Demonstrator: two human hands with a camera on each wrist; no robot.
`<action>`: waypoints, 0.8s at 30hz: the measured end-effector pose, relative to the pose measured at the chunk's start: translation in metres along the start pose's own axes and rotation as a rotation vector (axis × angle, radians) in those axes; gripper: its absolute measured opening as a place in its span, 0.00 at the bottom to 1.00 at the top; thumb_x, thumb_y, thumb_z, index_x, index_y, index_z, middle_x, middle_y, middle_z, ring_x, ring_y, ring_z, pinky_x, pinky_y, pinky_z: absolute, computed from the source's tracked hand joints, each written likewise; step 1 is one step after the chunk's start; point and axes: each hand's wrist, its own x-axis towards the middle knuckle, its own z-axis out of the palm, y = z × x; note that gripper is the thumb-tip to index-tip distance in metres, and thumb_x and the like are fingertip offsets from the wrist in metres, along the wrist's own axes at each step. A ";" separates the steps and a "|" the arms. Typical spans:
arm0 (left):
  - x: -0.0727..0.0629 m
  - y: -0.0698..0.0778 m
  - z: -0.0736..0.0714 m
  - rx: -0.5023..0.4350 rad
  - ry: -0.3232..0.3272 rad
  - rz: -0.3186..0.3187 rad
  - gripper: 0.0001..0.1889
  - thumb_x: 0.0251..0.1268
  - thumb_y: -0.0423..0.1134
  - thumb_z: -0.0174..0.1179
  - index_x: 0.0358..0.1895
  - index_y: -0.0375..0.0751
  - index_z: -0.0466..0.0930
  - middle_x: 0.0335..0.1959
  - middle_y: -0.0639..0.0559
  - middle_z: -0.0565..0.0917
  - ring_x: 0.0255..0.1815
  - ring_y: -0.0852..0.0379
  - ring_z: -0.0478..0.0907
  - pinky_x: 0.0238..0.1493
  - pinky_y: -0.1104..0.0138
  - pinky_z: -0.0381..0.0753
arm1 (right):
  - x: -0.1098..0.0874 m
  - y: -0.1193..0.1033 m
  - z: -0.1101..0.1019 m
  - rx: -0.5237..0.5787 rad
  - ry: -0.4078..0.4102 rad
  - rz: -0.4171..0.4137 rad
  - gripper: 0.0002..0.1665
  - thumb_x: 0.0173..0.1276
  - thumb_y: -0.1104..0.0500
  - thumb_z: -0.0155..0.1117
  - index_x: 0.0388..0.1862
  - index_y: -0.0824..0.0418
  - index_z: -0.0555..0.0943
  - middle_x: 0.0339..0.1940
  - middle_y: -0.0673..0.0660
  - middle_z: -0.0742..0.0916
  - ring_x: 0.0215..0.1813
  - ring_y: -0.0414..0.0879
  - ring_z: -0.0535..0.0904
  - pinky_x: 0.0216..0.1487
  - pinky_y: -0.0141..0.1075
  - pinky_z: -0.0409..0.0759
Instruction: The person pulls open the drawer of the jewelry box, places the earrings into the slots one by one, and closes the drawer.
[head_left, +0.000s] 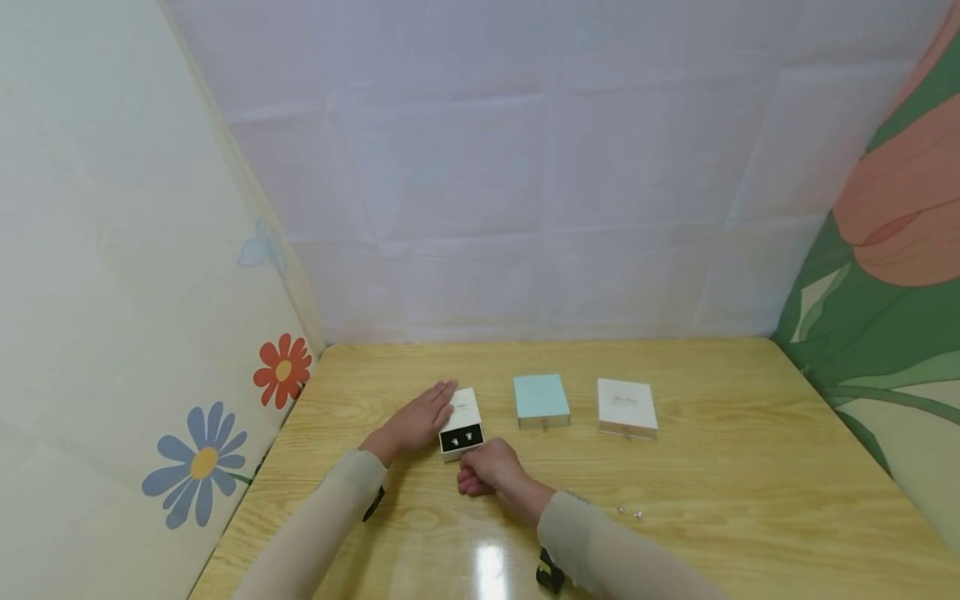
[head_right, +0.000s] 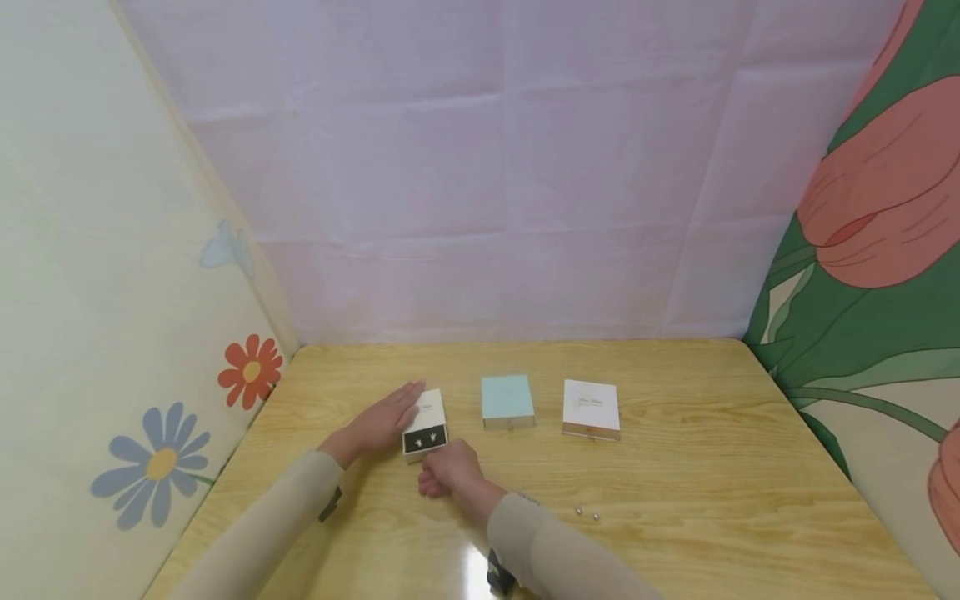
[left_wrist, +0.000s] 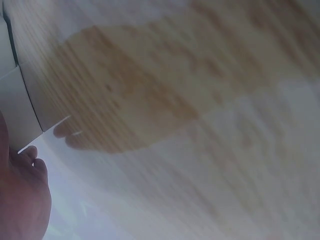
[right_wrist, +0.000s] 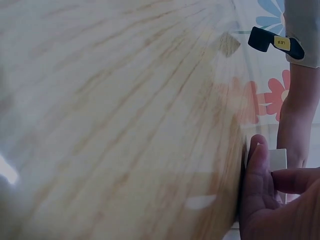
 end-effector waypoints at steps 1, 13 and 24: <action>0.000 0.000 0.000 0.001 -0.001 0.001 0.31 0.86 0.48 0.32 0.82 0.34 0.46 0.82 0.40 0.53 0.83 0.42 0.49 0.81 0.53 0.53 | 0.000 0.000 0.000 0.000 0.001 0.000 0.06 0.67 0.70 0.59 0.34 0.73 0.83 0.23 0.60 0.88 0.21 0.43 0.85 0.23 0.31 0.85; -0.002 0.002 -0.001 -0.006 0.005 0.000 0.31 0.86 0.46 0.33 0.81 0.33 0.47 0.82 0.39 0.53 0.82 0.41 0.49 0.81 0.52 0.54 | 0.007 -0.002 0.001 0.023 0.009 0.005 0.06 0.64 0.71 0.59 0.34 0.73 0.82 0.22 0.61 0.88 0.21 0.43 0.86 0.23 0.32 0.86; -0.001 0.001 0.000 -0.032 0.000 -0.020 0.31 0.86 0.48 0.32 0.82 0.36 0.45 0.83 0.41 0.51 0.83 0.43 0.47 0.81 0.52 0.52 | 0.009 -0.004 0.001 0.011 0.016 0.001 0.06 0.65 0.71 0.59 0.33 0.73 0.82 0.22 0.61 0.89 0.21 0.43 0.86 0.23 0.31 0.85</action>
